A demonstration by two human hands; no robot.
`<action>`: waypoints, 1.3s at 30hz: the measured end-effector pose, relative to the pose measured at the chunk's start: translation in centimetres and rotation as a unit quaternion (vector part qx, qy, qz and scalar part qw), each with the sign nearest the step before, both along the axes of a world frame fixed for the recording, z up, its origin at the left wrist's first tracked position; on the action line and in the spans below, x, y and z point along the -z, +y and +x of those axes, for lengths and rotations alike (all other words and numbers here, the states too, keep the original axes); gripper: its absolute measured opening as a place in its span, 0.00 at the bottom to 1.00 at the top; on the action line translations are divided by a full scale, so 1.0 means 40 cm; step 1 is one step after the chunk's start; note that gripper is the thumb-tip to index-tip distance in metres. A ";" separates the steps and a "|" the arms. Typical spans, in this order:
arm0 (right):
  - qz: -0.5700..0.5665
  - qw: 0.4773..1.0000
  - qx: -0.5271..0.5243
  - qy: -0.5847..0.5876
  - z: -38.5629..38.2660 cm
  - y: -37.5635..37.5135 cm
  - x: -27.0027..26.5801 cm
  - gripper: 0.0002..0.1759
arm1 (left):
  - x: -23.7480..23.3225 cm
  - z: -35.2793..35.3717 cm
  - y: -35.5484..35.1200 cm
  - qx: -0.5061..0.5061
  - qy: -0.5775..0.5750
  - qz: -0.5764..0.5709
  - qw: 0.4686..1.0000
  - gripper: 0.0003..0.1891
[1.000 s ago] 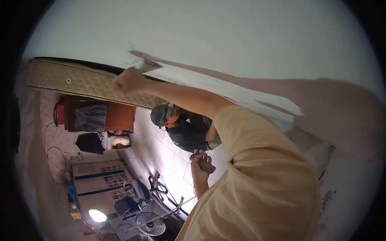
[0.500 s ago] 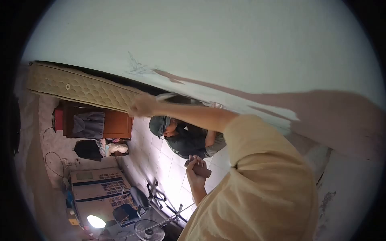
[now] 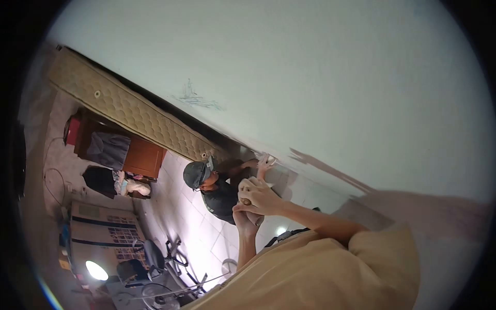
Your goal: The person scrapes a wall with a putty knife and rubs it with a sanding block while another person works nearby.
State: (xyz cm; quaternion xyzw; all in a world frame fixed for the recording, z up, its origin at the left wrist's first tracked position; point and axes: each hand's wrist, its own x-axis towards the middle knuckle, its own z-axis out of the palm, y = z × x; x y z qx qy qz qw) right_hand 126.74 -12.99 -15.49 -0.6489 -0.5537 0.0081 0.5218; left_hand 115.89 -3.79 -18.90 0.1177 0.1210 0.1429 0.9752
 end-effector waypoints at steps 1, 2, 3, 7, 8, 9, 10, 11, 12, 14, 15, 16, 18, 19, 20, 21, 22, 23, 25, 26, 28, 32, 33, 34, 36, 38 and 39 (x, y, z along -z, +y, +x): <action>-0.001 0.999 0.028 0.026 -0.007 -0.029 0.014 0.21 | 0.000 0.013 -0.009 0.044 -0.002 0.016 0.999 0.12; -0.007 1.000 0.020 0.016 -0.019 -0.061 0.017 0.21 | -0.001 0.026 -0.022 0.087 -0.004 0.033 0.996 0.10; -0.011 0.997 0.046 0.067 -0.030 -0.090 0.013 0.19 | -0.072 0.044 -0.072 0.049 0.113 0.047 0.991 0.10; -0.045 0.960 0.045 0.274 -0.061 -0.201 0.034 0.24 | -0.106 0.092 -0.146 -0.068 0.226 0.151 0.960 0.14; -0.053 0.912 0.041 0.404 -0.065 -0.228 0.035 0.28 | -0.104 0.096 -0.161 -0.073 0.222 0.147 0.961 0.14; -0.082 0.893 0.026 0.441 -0.059 -0.249 0.047 0.29 | -0.105 0.097 -0.177 -0.045 0.236 0.229 0.943 0.17; -0.088 0.894 0.023 0.438 -0.058 -0.261 0.064 0.29 | -0.107 0.094 -0.196 -0.017 0.250 0.308 0.918 0.19; -0.067 0.891 0.002 0.450 -0.057 -0.271 0.085 0.28 | -0.107 0.091 -0.223 0.004 0.262 0.326 0.908 0.20; -0.048 0.886 -0.020 0.462 -0.058 -0.286 0.078 0.27 | -0.116 0.091 -0.245 -0.005 0.263 0.318 0.911 0.20; -0.083 0.848 -0.053 0.521 -0.057 -0.327 0.060 0.25 | -0.123 0.082 -0.280 0.011 0.237 0.380 0.894 0.19; -0.081 0.843 -0.056 0.529 -0.058 -0.342 0.029 0.23 | -0.080 0.077 -0.274 0.021 0.225 0.377 0.898 0.19; -0.079 0.837 -0.058 0.538 -0.067 -0.362 -0.004 0.22 | -0.088 0.064 -0.287 0.011 0.232 0.369 0.900 0.19; -0.132 0.809 -0.088 0.566 -0.082 -0.408 -0.003 0.22 | -0.111 0.045 -0.302 -0.003 0.180 0.267 0.947 0.21; -0.174 0.780 -0.110 0.591 -0.085 -0.431 0.002 0.22 | -0.120 0.034 -0.302 -0.031 0.187 0.209 0.959 0.23; -0.177 0.779 -0.112 0.591 -0.088 -0.456 0.013 0.22 | -0.132 0.032 -0.303 -0.086 0.264 0.180 0.944 0.21; -0.213 0.766 -0.159 0.586 -0.090 -0.480 0.036 0.22 | -0.082 0.017 -0.268 -0.101 0.271 0.194 0.937 0.21; -0.247 0.750 -0.204 0.579 -0.100 -0.505 0.058 0.21 | -0.033 -0.006 -0.229 -0.114 0.277 0.209 0.931 0.21; -0.232 0.741 -0.196 0.599 -0.119 -0.531 0.084 0.20 | -0.034 -0.028 -0.218 -0.108 0.349 0.281 0.887 0.23; -0.226 0.742 -0.148 0.614 -0.138 -0.590 0.137 0.20 | -0.039 -0.056 -0.202 -0.079 0.454 0.365 0.809 0.29; -0.220 0.742 -0.100 0.626 -0.133 -0.604 0.151 0.20 | -0.049 -0.065 -0.202 -0.072 0.472 0.380 0.792 0.34; -0.231 0.738 -0.073 0.630 -0.116 -0.641 0.124 0.21 | -0.067 -0.056 -0.199 -0.056 0.518 0.320 0.791 0.23; -0.203 0.730 0.020 0.652 -0.075 -0.701 0.153 0.21 | -0.153 0.019 -0.121 0.005 0.337 0.262 0.904 0.16; -0.200 0.742 0.053 0.637 -0.067 -0.714 0.150 0.19 | -0.172 0.055 -0.098 -0.032 0.289 0.313 0.904 0.06; -0.195 0.754 0.085 0.622 -0.061 -0.726 0.154 0.18 | -0.242 0.115 -0.098 -0.075 0.233 0.359 0.901 0.19; -0.180 0.754 0.094 0.624 -0.048 -0.745 0.191 0.21 | -0.330 0.184 -0.074 -0.077 0.194 0.408 0.889 0.18; -0.163 0.720 0.176 0.652 -0.048 -0.755 0.176 0.21 | -0.365 0.239 -0.045 -0.073 0.191 0.433 0.878 0.19; -0.121 0.709 0.191 0.668 -0.052 -0.754 0.181 0.22 | -0.366 0.253 -0.040 -0.073 0.188 0.433 0.878 0.19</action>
